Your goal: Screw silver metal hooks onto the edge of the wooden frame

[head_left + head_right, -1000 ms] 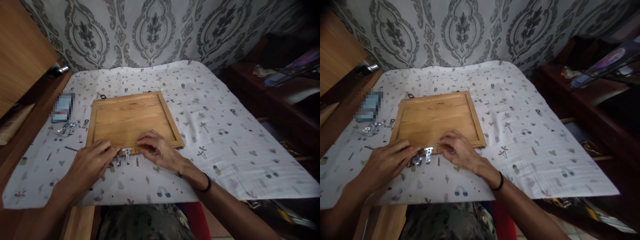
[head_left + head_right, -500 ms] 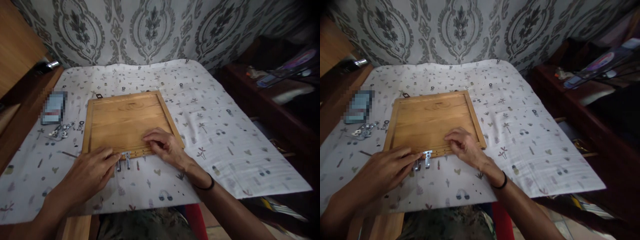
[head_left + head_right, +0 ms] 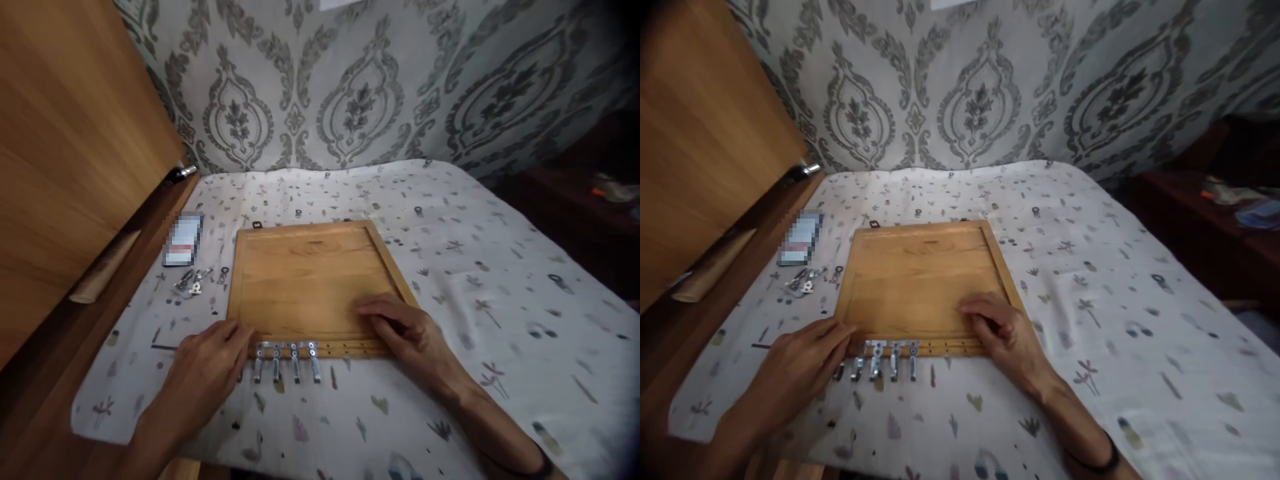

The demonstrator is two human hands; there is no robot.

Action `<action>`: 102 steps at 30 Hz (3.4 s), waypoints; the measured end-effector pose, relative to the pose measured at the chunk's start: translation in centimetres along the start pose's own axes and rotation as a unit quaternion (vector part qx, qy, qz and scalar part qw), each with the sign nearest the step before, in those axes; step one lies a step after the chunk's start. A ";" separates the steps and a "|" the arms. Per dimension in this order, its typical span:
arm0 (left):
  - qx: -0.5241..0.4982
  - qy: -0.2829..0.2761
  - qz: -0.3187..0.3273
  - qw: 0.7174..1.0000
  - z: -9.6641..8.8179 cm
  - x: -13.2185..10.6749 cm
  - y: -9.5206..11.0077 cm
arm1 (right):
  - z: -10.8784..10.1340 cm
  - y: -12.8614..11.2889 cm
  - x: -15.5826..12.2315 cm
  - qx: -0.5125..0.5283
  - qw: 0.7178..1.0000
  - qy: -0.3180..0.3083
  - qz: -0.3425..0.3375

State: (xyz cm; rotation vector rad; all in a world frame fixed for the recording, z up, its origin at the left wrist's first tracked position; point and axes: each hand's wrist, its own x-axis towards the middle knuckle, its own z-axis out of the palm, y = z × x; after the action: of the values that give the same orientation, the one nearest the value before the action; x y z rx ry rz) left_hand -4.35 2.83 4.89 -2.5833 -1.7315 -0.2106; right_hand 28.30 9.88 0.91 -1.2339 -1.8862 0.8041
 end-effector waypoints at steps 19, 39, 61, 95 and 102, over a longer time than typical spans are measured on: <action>0.062 -0.051 -0.309 0.948 0.4 2.2 -6.7 | 0.0 -0.2 0.3 -0.065 0.998 -0.015 -0.003; 0.065 -0.028 -0.336 0.939 0.7 2.9 -8.7 | 0.2 -0.2 0.1 -0.033 0.998 -0.028 -0.036; -0.319 0.058 -0.239 0.915 -2.5 3.4 -4.1 | 2.3 -0.9 -0.7 -0.018 0.986 -0.020 -0.165; -0.622 0.330 -0.165 0.691 -2.9 5.3 1.6 | 4.3 -3.8 -5.8 0.147 0.989 -0.004 0.024; -0.529 0.443 -0.167 0.705 -1.7 3.2 0.0 | 4.0 -3.6 -5.6 0.145 0.989 -0.019 0.025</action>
State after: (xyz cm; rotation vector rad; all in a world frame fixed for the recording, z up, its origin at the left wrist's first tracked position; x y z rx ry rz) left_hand -3.32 5.66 7.00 -1.6848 -1.7619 -2.5586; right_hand 24.78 2.99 0.30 -1.0930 -1.6992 1.0930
